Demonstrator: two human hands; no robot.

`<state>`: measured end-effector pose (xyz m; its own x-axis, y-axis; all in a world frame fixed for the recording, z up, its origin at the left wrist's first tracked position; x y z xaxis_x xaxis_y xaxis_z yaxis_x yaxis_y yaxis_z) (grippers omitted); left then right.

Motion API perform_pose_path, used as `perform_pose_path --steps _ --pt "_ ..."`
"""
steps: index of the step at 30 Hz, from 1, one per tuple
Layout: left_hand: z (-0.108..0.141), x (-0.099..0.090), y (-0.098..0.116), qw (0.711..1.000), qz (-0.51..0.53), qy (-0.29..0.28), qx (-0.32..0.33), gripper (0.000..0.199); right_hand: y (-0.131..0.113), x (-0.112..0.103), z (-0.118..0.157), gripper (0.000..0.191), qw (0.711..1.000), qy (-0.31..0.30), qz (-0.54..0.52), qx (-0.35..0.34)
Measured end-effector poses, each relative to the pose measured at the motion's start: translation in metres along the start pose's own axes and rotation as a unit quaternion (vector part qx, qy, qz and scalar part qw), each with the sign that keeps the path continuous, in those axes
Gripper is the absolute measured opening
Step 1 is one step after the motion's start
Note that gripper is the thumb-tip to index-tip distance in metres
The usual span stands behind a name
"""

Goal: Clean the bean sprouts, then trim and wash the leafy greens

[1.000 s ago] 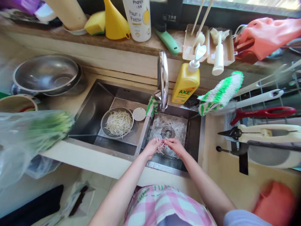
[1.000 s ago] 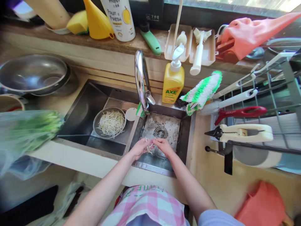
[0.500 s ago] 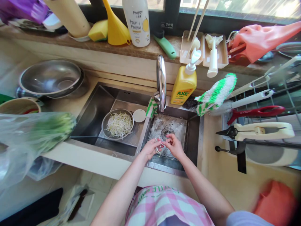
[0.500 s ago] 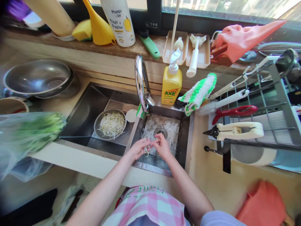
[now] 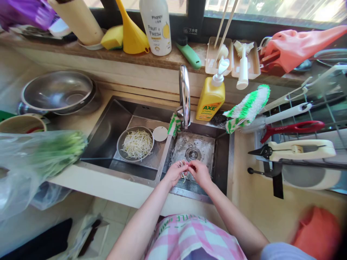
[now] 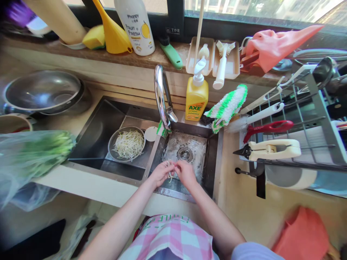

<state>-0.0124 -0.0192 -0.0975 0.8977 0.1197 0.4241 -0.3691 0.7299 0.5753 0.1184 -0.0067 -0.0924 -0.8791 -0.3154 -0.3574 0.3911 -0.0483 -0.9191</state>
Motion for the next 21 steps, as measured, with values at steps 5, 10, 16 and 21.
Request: perform_pose_path --steps 5,10,16,21 --pt "-0.002 -0.004 0.004 0.998 -0.013 0.059 0.005 0.033 -0.004 -0.007 0.000 0.012 1.000 -0.003 0.000 0.018" --pt "-0.001 -0.004 0.007 0.997 -0.048 0.065 0.020 0.038 -0.009 -0.010 0.002 0.012 0.998 -0.051 0.040 0.010" --pt "0.002 -0.001 0.002 0.994 -0.075 0.061 0.050 0.035 -0.012 0.000 0.004 0.012 0.999 -0.017 0.019 0.027" --pt "0.005 -0.003 0.005 0.987 -0.040 0.123 0.093 0.036 -0.008 0.013 0.000 0.009 0.992 0.069 -0.074 0.071"
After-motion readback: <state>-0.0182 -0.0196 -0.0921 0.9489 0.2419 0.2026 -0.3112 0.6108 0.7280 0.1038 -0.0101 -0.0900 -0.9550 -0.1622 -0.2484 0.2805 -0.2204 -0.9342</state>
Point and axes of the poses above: each hand's wrist, its own z-axis away from the middle knuckle, its own x-axis out of the palm, y = z × x, the point moved 2 cm from there along -z, towards the middle knuckle, and after that the axes turned 11 degrees about -z, right-handed, at the moved point
